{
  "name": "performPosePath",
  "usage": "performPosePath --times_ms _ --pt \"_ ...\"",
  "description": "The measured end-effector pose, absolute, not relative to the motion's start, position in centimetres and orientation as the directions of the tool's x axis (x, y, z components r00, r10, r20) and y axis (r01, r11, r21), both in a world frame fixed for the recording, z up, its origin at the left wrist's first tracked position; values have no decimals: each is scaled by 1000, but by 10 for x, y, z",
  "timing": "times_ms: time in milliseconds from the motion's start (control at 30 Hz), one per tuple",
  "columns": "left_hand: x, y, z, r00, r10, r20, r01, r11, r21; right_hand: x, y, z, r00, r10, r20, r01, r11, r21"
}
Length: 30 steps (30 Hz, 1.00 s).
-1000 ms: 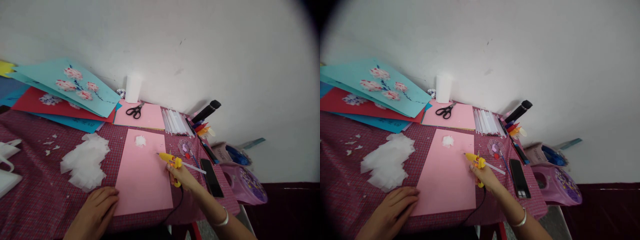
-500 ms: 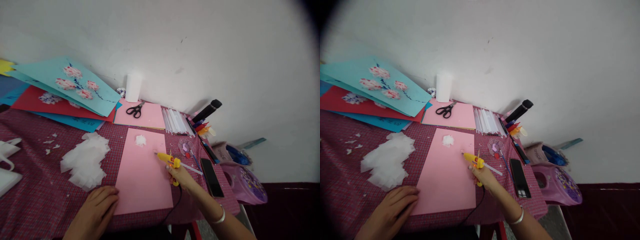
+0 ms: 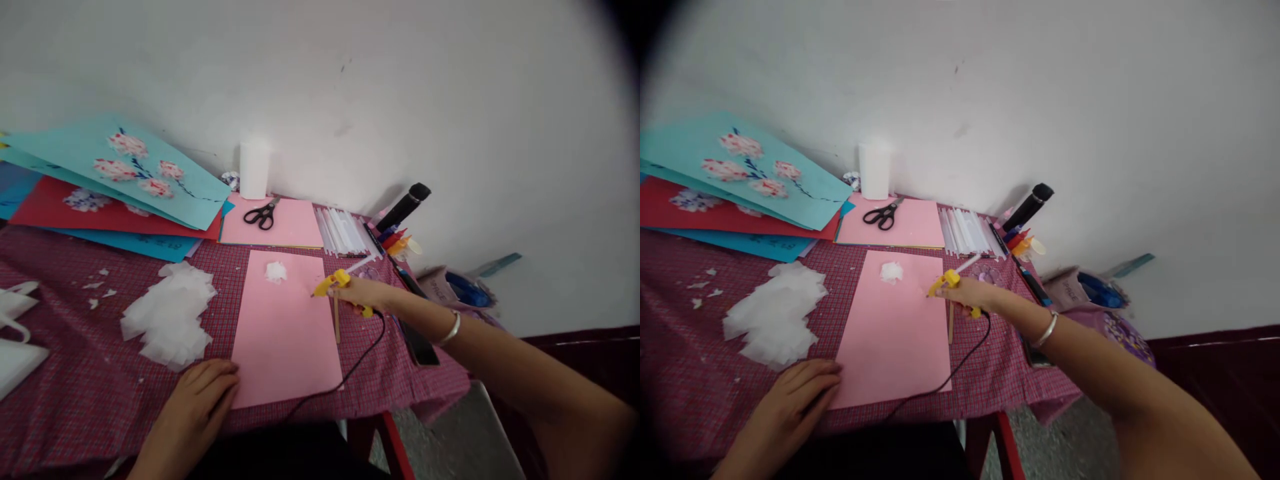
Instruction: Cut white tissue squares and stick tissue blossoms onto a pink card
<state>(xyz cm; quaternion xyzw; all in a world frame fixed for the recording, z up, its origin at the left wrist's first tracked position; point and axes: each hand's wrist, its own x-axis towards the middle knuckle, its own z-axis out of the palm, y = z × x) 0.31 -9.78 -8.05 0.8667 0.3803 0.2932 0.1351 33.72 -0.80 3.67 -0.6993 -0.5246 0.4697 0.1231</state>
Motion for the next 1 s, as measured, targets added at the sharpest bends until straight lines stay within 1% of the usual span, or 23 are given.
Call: performPosePath --times_ms 133,233,267,300,367,433,500,600,667,733,800,867,933,967,1000 --pt "4 -98 -82 519 760 392 580 -649 492 322 -9 59 -3 956 -293 670 -215 -711" --pt "9 -108 -77 436 813 386 584 -582 565 295 -40 45 -20 988 -152 636 -105 -764" --pt "13 -113 -73 400 835 378 568 -549 613 283 -52 35 16 988 -155 534 -139 -834" --pt "19 -118 -68 362 860 359 539 -507 672 270 -63 23 -21 986 -166 410 -143 -901" --pt "31 -127 -58 320 904 285 434 -407 804 241 -80 2 -58 996 -71 140 -62 -988" --pt "43 -133 -48 303 939 164 309 -259 915 212 -90 -12 -84 996 -18 -78 -25 -997" --pt "51 -136 -38 317 947 51 152 -104 983 189 -94 -16 -152 988 -20 -181 -48 -982" --pt "53 -139 -32 327 944 -35 -115 76 990 171 -97 -11 -244 968 -50 -171 -94 -981" --pt "53 -146 -34 336 938 -88 -271 185 945 166 -99 -4 -310 947 -81 -141 -130 -981" --pt "52 -154 -41 396 908 -134 -365 290 885 164 -104 2 -386 918 -86 -141 -151 -978" --pt "49 -162 -46 434 886 -162 -383 345 857 163 -108 5 -496 867 -51 -185 -163 -969" --pt "38 -163 -42 365 915 -175 -365 313 877 167 -110 3 -648 761 -1 -219 -187 -958" --pt "12 -153 -23 184 969 -164 -320 217 922 177 -107 0 -757 654 9 -184 -200 -962" --pt "-7 -144 -9 77 985 -153 -274 168 947 184 -103 -1 -776 630 -6 -145 -188 -971" --pt "-28 -133 8 -24 991 -130 -192 123 974 192 -98 1 -766 643 -24 -107 -164 -981"
